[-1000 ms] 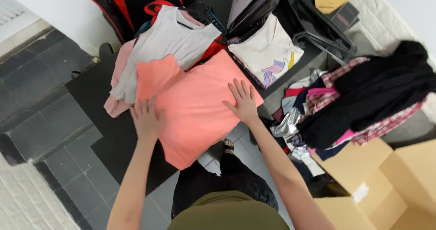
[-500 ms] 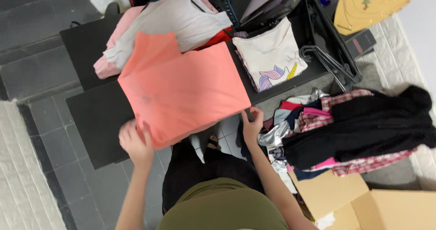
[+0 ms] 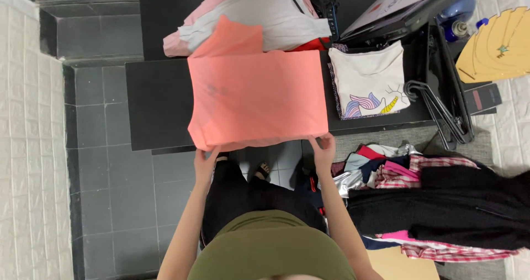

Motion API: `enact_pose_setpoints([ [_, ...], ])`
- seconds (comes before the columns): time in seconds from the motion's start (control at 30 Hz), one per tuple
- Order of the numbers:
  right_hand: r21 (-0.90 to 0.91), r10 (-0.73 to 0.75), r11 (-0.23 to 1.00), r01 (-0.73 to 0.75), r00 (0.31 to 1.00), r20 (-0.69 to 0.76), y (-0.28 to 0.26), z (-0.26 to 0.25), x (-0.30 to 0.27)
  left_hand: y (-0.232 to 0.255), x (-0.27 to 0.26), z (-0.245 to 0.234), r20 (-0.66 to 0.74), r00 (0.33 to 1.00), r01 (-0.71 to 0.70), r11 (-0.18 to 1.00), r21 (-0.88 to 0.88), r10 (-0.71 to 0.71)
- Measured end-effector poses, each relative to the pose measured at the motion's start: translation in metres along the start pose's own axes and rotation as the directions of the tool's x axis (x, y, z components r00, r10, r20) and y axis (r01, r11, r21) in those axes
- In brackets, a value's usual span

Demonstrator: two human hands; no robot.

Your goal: Folding various garments on a desk and placing them into a cardboard box

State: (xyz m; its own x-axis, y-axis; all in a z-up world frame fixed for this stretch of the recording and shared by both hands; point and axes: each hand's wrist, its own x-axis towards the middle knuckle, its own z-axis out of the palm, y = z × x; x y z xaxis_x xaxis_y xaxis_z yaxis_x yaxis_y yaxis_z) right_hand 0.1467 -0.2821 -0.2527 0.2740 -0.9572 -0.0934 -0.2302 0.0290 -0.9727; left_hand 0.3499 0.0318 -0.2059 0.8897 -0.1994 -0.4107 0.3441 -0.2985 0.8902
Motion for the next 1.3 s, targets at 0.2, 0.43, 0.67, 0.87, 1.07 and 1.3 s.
enact_pose_setpoints([
  [0.2,-0.027,0.019,0.999,-0.016,0.994,0.111,0.057,-0.013,0.005,-0.118,0.037,-0.025,0.102,0.994,-0.031,0.999,0.043,0.027],
  [0.43,-0.037,0.228,0.970,-0.238,0.854,0.467,-0.024,-0.040,-0.025,-0.093,-0.001,-0.064,0.284,0.959,-0.067,0.976,0.206,0.006],
  [0.67,-0.176,0.306,0.952,-0.251,0.781,0.544,-0.030,-0.074,-0.041,-0.103,-0.022,-0.077,0.237,0.970,-0.101,0.982,0.159,0.061],
  [0.87,-0.192,0.368,0.929,-0.316,0.754,0.544,-0.056,-0.086,-0.046,-0.148,-0.027,-0.085,0.243,0.965,0.053,0.981,0.187,-0.098],
  [1.07,-0.115,0.382,0.910,-0.398,0.700,0.603,-0.074,-0.097,-0.041,-0.025,-0.087,-0.077,0.409,0.859,0.206,0.940,0.271,-0.307],
  [1.3,0.161,0.328,0.854,-0.495,0.751,0.573,-0.134,-0.084,-0.013,0.104,-0.079,-0.078,0.295,0.819,0.502,0.863,0.047,-0.492],
])
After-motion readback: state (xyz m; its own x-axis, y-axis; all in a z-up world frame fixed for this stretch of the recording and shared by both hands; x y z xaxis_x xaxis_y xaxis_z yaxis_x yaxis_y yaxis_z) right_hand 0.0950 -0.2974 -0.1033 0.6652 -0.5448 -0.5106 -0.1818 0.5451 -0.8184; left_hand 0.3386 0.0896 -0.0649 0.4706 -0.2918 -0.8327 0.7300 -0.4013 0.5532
